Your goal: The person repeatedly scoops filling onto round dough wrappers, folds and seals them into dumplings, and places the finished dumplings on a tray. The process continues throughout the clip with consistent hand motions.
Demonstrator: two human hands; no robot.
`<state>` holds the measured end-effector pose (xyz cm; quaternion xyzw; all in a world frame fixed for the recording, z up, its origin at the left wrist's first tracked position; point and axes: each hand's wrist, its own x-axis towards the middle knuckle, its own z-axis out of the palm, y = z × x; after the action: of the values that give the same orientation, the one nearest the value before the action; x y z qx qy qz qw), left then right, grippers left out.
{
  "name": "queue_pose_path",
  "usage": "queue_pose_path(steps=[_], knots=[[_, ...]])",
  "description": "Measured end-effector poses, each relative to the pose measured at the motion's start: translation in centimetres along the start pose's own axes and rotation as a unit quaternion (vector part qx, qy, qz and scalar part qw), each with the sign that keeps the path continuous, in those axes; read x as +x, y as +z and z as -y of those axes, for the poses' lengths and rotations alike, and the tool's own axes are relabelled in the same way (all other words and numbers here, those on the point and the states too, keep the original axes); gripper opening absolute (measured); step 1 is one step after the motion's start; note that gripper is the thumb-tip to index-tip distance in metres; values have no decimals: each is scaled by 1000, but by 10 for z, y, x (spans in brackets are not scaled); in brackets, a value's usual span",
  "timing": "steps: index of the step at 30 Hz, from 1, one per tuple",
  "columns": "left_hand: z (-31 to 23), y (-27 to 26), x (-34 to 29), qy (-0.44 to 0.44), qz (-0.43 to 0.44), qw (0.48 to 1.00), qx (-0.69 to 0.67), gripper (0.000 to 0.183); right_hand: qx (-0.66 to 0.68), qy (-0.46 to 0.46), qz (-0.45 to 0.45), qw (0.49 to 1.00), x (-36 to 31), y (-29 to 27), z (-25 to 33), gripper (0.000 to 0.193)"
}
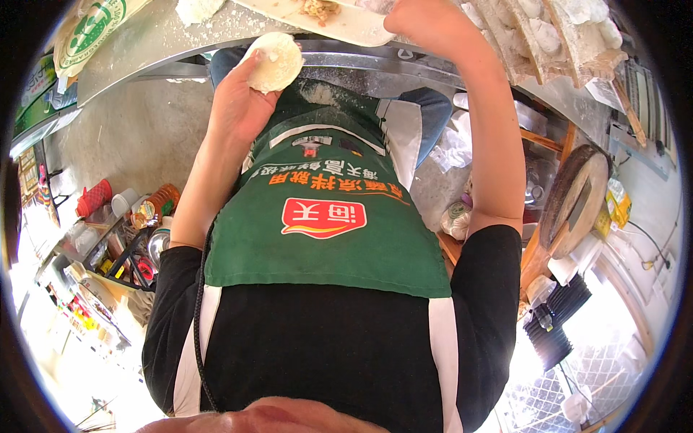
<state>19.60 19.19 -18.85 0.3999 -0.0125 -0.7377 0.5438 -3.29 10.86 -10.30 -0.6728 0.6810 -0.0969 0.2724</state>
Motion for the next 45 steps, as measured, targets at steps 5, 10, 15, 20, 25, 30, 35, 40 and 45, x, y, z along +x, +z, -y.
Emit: queue_pose_path(steps=[5, 10, 15, 20, 25, 30, 35, 40, 45], knots=[[2, 9, -3, 4, 21, 1000, 8, 38, 72, -75, 11, 994, 14, -6, -4, 39], [-1, -1, 0, -15, 34, 999, 0, 39, 82, -72, -10, 994, 16, 11, 8, 35], [0, 1, -1, -1, 17, 1000, 12, 37, -53, -133, 16, 990, 20, 5, -10, 35], [-4, 10, -6, 24, 7, 999, 20, 36, 92, -90, 70, 989, 5, -14, 2, 32], [-3, 23, -5, 45, 8, 999, 11, 34, 102, -19, 47, 993, -4, 8, -38, 24], [-2, 31, -6, 53, 12, 998, 16, 33, 191, 40, 69, 978, -21, 22, -33, 22], [2, 27, -2, 47, 29, 998, 10, 32, 281, 9, 59, 958, -30, 21, -15, 20], [9, 25, 4, 36, 42, 997, -44, 33, 228, -11, 92, 969, -12, 17, -30, 20], [13, 36, -3, 51, 52, 996, -56, 40, 294, 14, 94, 951, -33, 37, -8, 19]])
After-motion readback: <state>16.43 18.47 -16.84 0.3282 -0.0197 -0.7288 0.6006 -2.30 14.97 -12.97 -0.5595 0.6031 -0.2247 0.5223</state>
